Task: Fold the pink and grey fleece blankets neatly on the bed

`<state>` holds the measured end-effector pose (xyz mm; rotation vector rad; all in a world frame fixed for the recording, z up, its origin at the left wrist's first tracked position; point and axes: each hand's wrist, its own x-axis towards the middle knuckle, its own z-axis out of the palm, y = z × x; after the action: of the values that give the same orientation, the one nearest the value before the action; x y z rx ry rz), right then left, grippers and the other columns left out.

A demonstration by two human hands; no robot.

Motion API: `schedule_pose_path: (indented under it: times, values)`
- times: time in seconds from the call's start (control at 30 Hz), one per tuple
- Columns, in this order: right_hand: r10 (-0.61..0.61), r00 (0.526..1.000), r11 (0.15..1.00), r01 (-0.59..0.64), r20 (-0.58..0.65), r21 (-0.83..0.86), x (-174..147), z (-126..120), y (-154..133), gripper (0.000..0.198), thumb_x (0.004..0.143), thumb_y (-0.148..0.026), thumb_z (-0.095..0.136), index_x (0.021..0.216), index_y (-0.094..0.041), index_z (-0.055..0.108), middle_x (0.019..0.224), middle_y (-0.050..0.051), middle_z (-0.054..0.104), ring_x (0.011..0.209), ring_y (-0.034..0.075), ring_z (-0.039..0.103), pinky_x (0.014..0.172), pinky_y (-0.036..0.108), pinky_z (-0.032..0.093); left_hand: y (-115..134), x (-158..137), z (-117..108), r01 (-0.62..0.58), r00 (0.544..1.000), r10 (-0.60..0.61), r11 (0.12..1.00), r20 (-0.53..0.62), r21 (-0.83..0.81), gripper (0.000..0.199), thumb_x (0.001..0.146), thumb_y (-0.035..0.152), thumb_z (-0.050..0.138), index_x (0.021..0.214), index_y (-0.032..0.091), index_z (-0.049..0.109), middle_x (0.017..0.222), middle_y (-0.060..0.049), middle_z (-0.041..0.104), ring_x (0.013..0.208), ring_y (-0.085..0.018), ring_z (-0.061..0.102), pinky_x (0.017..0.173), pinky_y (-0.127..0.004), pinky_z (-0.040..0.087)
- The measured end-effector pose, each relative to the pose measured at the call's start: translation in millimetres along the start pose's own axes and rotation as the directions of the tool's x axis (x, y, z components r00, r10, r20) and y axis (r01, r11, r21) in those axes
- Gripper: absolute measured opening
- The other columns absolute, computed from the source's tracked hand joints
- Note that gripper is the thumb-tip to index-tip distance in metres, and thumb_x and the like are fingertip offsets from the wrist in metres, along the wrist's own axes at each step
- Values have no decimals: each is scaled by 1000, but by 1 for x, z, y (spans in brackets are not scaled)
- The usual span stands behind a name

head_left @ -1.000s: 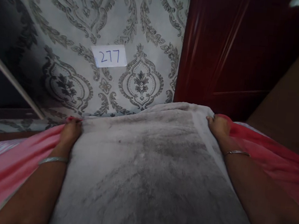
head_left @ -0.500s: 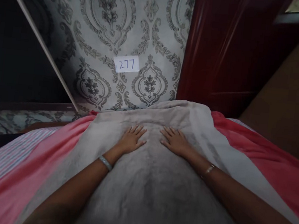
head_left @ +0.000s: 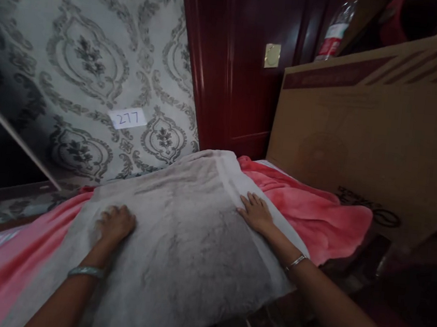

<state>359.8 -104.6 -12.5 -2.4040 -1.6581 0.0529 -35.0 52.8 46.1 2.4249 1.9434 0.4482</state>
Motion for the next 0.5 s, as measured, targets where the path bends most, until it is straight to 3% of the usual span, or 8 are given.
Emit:
schedule_pose_path:
  times: [0.13, 0.2, 0.23, 0.3, 0.37, 0.5]
  values:
    - [178, 978, 983, -171, -108, 65, 5, -14, 6, 59, 101, -43, 43, 151, -13, 45, 160, 21, 34, 148, 33, 29, 118, 49, 24, 96, 17, 20, -207, 978, 208, 971, -4, -121, 46, 91, 31, 66, 136, 26, 58, 151, -9, 50, 135, -27, 51, 107, -40, 49]
    - [229, 962, 971, -215, -148, 105, 11, -24, 11, 57, 98, -37, 47, 149, -10, 46, 152, 23, 45, 140, 34, 41, 112, 49, 34, 154, 23, 38, -336, 920, 391, 834, 37, -438, 50, 87, 23, 65, 137, 21, 58, 155, -11, 47, 131, -26, 55, 105, -36, 50]
    - [243, 956, 967, -226, -162, 115, 14, -30, 14, 56, 97, -34, 49, 147, -10, 48, 148, 23, 50, 136, 35, 46, 108, 49, 38, 182, 25, 47, -318, 898, 436, 736, 59, -598, 51, 85, 23, 66, 135, 20, 59, 152, -12, 50, 123, -25, 61, 100, -36, 53]
    - [251, 951, 965, -232, -180, 119, 20, -42, 19, 51, 93, -26, 51, 142, -10, 54, 137, 23, 60, 128, 36, 52, 103, 49, 43, 228, 30, 63, -130, 902, 415, 524, 118, -842, 50, 81, 29, 72, 128, 17, 62, 136, -14, 62, 107, -23, 68, 90, -34, 56]
    - [212, 958, 974, -193, -194, 116, 24, -50, 18, 46, 90, -18, 49, 133, -10, 63, 128, 22, 65, 123, 36, 56, 103, 48, 44, 262, 36, 75, 39, 910, 367, 384, 191, -923, 53, 79, 41, 75, 123, 15, 63, 116, -14, 68, 89, -20, 70, 77, -33, 57]
    - [-25, 978, 994, 47, -208, 101, 15, -46, -12, 44, 90, -16, 44, 125, -17, 70, 129, 12, 68, 124, 31, 57, 110, 42, 41, 291, 58, 88, 126, 928, 295, 322, 226, -938, 56, 74, 54, 77, 110, 13, 61, 95, -11, 70, 73, -19, 68, 64, -31, 54]
